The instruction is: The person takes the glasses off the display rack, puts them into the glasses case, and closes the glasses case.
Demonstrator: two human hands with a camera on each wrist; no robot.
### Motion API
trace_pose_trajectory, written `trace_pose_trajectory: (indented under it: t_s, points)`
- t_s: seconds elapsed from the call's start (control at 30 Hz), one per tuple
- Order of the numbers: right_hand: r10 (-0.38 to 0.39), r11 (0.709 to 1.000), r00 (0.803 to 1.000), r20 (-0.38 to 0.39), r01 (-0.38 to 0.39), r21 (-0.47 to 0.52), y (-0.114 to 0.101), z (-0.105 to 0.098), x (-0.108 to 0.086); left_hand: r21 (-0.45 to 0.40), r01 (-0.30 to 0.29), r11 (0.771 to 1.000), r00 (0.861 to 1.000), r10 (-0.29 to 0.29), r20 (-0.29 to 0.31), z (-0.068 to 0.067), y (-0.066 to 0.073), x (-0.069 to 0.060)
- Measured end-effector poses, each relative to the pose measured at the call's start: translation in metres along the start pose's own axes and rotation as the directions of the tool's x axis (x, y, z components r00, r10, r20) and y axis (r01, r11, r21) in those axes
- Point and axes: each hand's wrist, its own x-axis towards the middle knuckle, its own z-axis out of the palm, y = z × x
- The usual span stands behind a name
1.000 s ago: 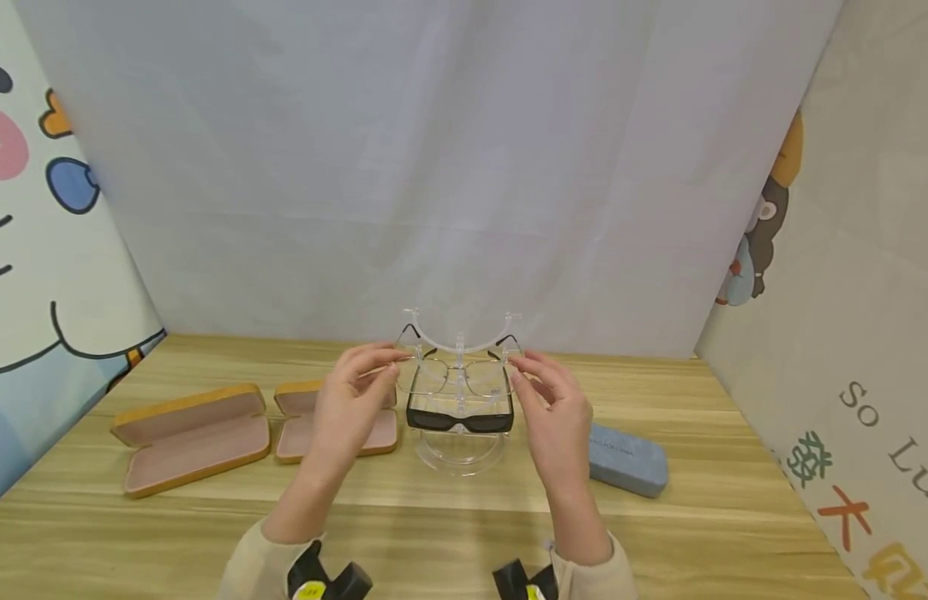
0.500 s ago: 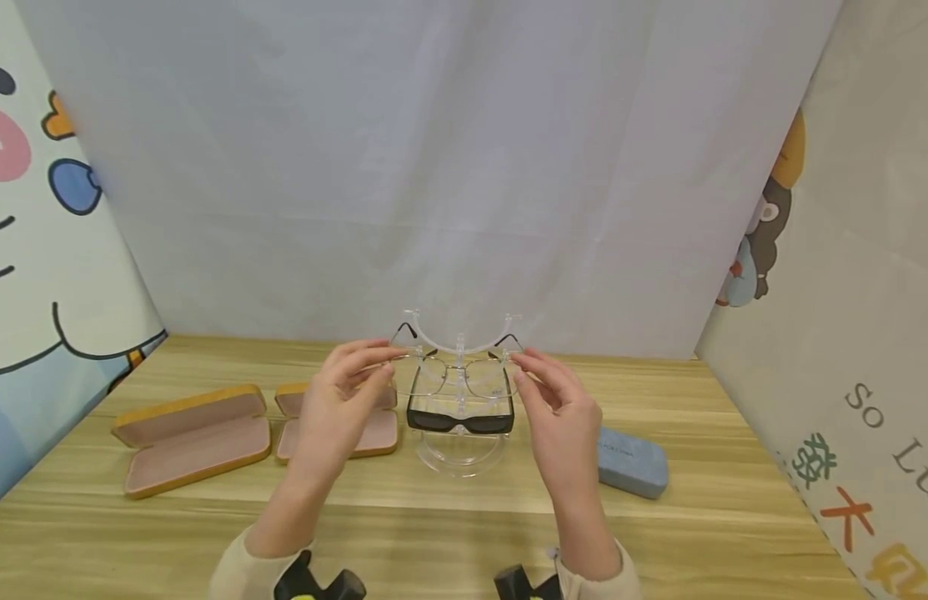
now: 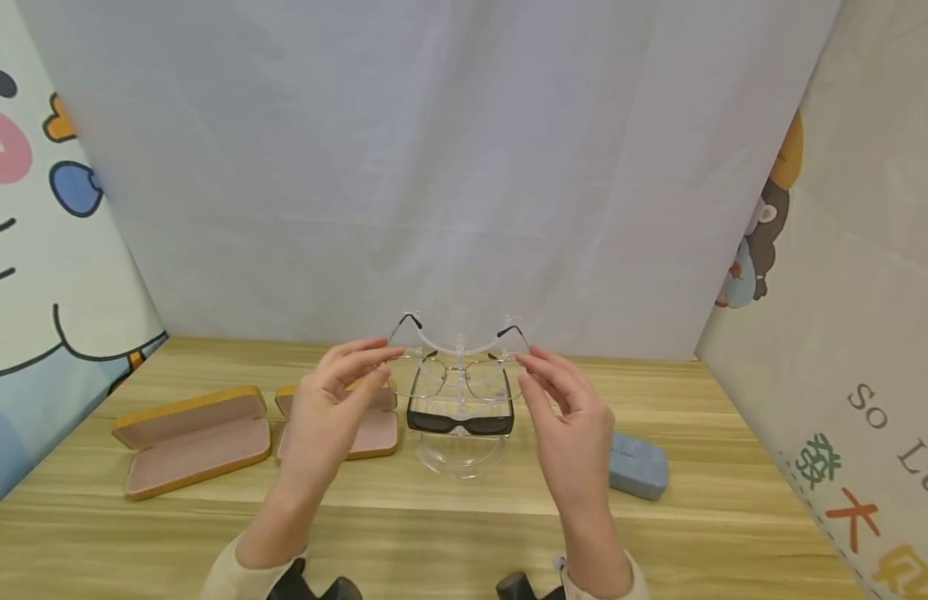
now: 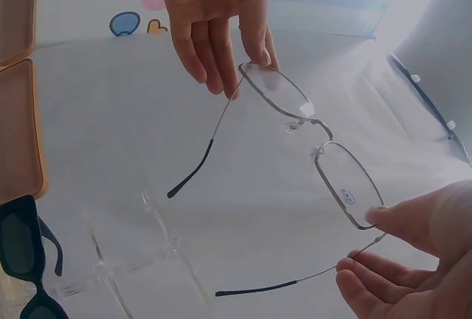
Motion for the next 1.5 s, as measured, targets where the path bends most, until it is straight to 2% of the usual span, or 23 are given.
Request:
trace_pose_trajectory:
  t_s: [0.37, 0.77, 1.07, 1.5]
  points:
    - [-0.140, 0.989, 0.988, -0.069, 0.142, 0.027, 0.0047, 0.0025, 0.0003, 0.013, 0.011, 1.000, 1.000, -0.012, 0.009, 0.0009, -0.0037, 0.0001]
    - [-0.153, 0.988, 0.985, -0.077, 0.155, 0.018, 0.0069, 0.0041, 0.0010, 0.019, -0.008, 1.000, 1.000, 0.008, -0.005, 0.0007, -0.0069, 0.0022]
    - [-0.157, 0.987, 0.985, -0.067, 0.159, 0.026, 0.0069, 0.0053, 0.0004, 0.058, -0.033, 0.998, 0.999, 0.034, -0.018, -0.0005, -0.0057, 0.0020]
    - [-0.168, 0.982, 0.985, -0.048, 0.171, 0.081, 0.0065, 0.0058, 0.0014, 0.024, -0.049, 0.998, 0.999, 0.050, -0.022, -0.0012, -0.0072, 0.0036]
